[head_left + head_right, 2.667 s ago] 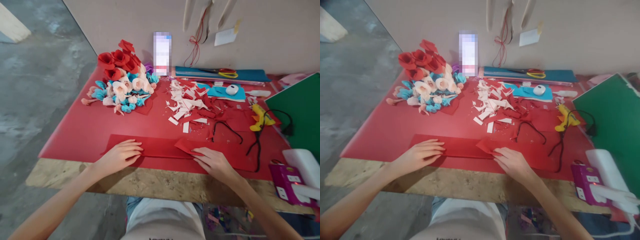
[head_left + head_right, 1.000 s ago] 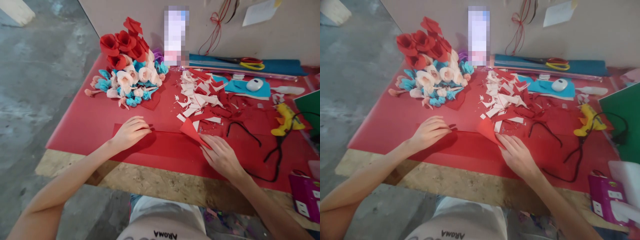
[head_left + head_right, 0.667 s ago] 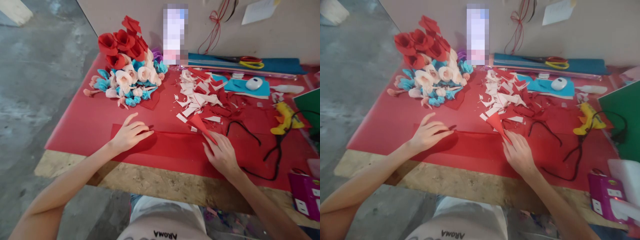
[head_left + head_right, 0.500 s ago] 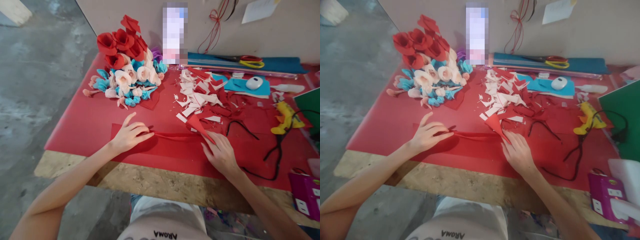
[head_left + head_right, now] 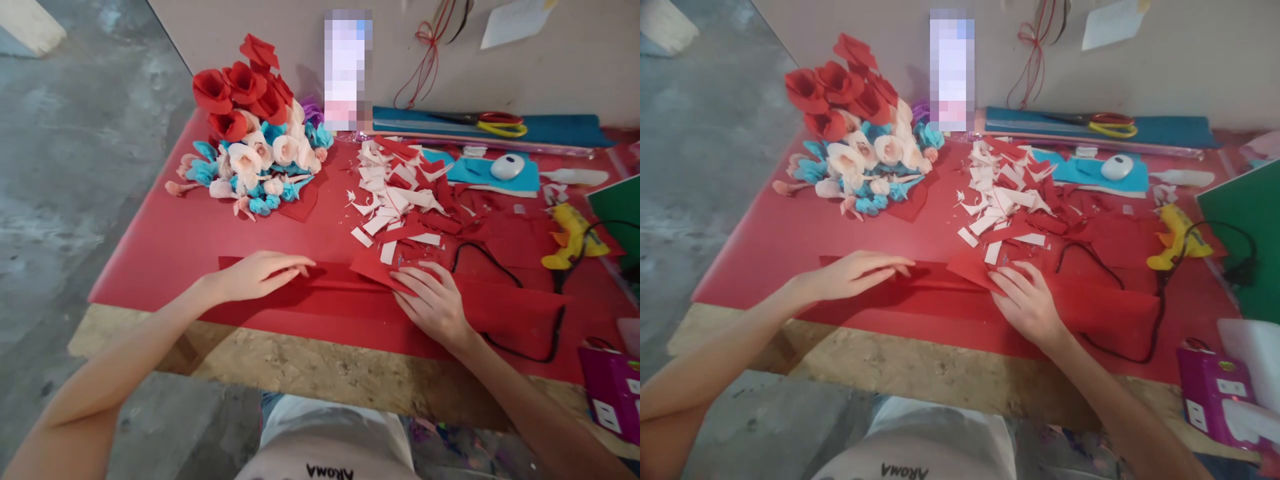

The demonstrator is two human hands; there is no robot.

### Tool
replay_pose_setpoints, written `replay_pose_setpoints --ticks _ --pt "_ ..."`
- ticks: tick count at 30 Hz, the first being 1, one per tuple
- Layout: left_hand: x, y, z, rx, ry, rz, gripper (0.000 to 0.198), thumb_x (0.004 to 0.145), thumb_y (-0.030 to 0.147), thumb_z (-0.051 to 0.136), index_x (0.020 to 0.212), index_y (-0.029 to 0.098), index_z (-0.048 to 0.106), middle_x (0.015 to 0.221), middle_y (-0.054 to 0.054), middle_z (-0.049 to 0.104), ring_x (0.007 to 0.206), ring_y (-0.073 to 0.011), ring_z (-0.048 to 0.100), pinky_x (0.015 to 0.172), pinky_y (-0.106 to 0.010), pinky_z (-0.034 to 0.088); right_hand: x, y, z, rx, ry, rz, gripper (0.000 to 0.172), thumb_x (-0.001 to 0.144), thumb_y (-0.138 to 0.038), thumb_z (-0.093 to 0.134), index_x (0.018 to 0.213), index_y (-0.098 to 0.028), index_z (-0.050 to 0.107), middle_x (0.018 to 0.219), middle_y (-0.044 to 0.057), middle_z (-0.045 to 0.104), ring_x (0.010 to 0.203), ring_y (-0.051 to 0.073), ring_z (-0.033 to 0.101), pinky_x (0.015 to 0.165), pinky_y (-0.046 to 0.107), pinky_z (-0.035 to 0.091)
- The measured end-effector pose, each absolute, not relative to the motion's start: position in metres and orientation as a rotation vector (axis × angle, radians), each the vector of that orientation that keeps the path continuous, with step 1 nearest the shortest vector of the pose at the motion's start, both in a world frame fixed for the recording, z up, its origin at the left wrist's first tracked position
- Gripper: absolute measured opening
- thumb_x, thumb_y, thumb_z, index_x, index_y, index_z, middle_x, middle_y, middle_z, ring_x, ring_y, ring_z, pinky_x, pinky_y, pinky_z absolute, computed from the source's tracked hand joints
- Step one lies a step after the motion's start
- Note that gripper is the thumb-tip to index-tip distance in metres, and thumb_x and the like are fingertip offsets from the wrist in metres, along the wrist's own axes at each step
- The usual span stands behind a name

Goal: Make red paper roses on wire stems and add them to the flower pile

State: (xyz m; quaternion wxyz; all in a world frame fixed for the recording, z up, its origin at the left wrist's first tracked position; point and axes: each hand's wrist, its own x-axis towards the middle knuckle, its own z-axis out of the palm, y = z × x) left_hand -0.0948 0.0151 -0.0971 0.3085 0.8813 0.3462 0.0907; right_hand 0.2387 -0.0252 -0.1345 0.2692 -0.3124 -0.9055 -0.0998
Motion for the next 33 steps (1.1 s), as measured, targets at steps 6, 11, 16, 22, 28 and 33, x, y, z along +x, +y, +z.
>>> replay_pose_setpoints --ticks 6,11,16,22,28,33 --pt "-0.091 0.033 -0.083 2.121 0.709 -0.154 0.037 0.091 0.011 0.036 0.118 0.025 0.058 0.123 0.000 0.061 0.112 -0.0131 0.057 0.097 -0.024 0.043 0.242 -0.051 -0.111 -0.690 -2.451 -0.123 0.016 0.086 -0.007 0.049 0.094 -0.012 0.062 0.095 0.010 0.072 0.097 0.020 0.064 0.090 0.044 0.047" --pt "-0.093 0.025 -0.085 2.187 0.599 -0.148 0.039 0.090 0.011 0.040 0.124 0.024 0.054 0.131 -0.004 0.055 0.121 -0.0167 0.048 0.103 -0.029 0.037 0.249 -0.088 -0.103 -0.679 -2.496 -0.008 0.031 0.085 -0.005 0.037 0.102 -0.009 0.063 0.098 0.011 0.072 0.106 0.018 0.060 0.097 0.039 0.042" --pt "-0.107 0.018 -0.084 2.321 0.771 -0.233 0.057 0.081 0.039 0.061 0.134 0.027 0.043 0.146 -0.005 0.037 0.133 -0.0263 0.032 0.109 -0.041 0.029 0.244 -0.105 -0.103 -0.643 -2.486 0.033 0.033 0.086 -0.007 0.033 0.093 -0.009 0.066 0.091 0.011 0.072 0.106 0.017 0.059 0.101 0.035 0.036" --pt "-0.107 0.020 -0.088 2.460 0.889 -0.191 0.059 0.082 0.051 0.055 0.133 0.025 0.043 0.146 -0.007 0.037 0.133 -0.0268 0.034 0.108 -0.042 0.030 0.230 -0.106 -0.113 -0.635 -2.547 0.055 0.039 0.092 -0.010 0.029 0.081 -0.017 0.066 0.092 0.005 0.072 0.093 0.015 0.063 0.093 0.034 0.043" --pt "-0.094 0.008 -0.095 2.743 0.880 -0.153 0.054 0.080 0.033 0.060 0.128 0.012 0.049 0.136 -0.013 0.049 0.122 -0.0284 0.047 0.103 -0.042 0.036 0.227 -0.111 -0.123 -0.631 -2.544 0.220 0.029 0.090 -0.008 0.036 0.083 -0.018 0.063 0.093 0.005 0.072 0.087 0.017 0.065 0.082 0.038 0.052" --pt "-0.088 0.000 -0.098 2.907 0.824 -0.195 0.047 0.082 0.011 0.047 0.128 0.006 0.049 0.133 -0.014 0.052 0.115 -0.0289 0.051 0.095 -0.040 0.043 0.225 -0.114 -0.111 -0.958 -2.213 0.463 0.021 0.086 -0.009 0.047 0.096 -0.019 0.063 0.085 0.007 0.069 0.081 0.014 0.066 0.075 0.025 0.055"
